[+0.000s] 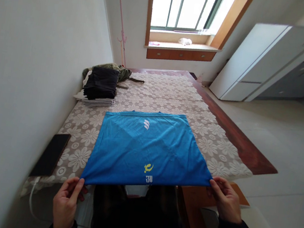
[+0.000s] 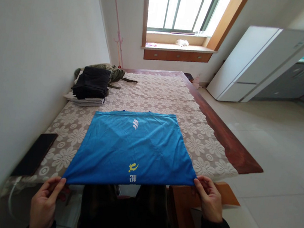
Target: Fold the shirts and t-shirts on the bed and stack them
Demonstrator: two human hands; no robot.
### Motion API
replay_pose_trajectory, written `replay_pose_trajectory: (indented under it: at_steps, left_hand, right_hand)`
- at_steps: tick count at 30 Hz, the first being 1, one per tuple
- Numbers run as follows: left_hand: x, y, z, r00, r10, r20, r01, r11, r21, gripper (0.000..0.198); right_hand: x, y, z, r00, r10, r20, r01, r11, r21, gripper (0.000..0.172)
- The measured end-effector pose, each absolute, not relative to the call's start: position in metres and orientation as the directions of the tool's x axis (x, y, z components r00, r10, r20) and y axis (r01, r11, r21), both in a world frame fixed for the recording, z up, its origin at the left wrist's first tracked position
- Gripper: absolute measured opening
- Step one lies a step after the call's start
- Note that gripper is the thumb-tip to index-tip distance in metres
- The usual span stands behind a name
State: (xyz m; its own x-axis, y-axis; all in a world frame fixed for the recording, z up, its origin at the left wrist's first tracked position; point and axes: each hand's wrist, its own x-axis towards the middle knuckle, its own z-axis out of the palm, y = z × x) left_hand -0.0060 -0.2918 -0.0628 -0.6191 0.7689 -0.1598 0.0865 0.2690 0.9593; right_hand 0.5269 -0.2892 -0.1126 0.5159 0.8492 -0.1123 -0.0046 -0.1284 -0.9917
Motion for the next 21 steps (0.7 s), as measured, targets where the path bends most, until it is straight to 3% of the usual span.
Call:
replay_pose_trajectory:
  at_steps: [8,16,21]
  left_hand:
    - [-0.001,-0.290,-0.054,-0.621,0.719,-0.314,-0.201,0.240,0.950,0.063]
    - [-0.006,-0.289,-0.044,-0.569,0.733,-0.372,-0.351,0.193,0.916,0.053]
    - [-0.011,-0.290,-0.037,-0.550,0.723,-0.418,-0.377,0.232,0.897,0.055]
  right_hand:
    - [0.527,-0.289,-0.111,0.539,0.829,-0.149,-0.145,-0.083,-0.986,0.047]
    - [0.531,-0.292,-0.102,0.509,0.855,-0.103,-0.173,-0.015,-0.985,0.033]
    - [0.537,-0.292,-0.097,0.524,0.847,-0.093,-0.141,-0.022,-0.990,0.034]
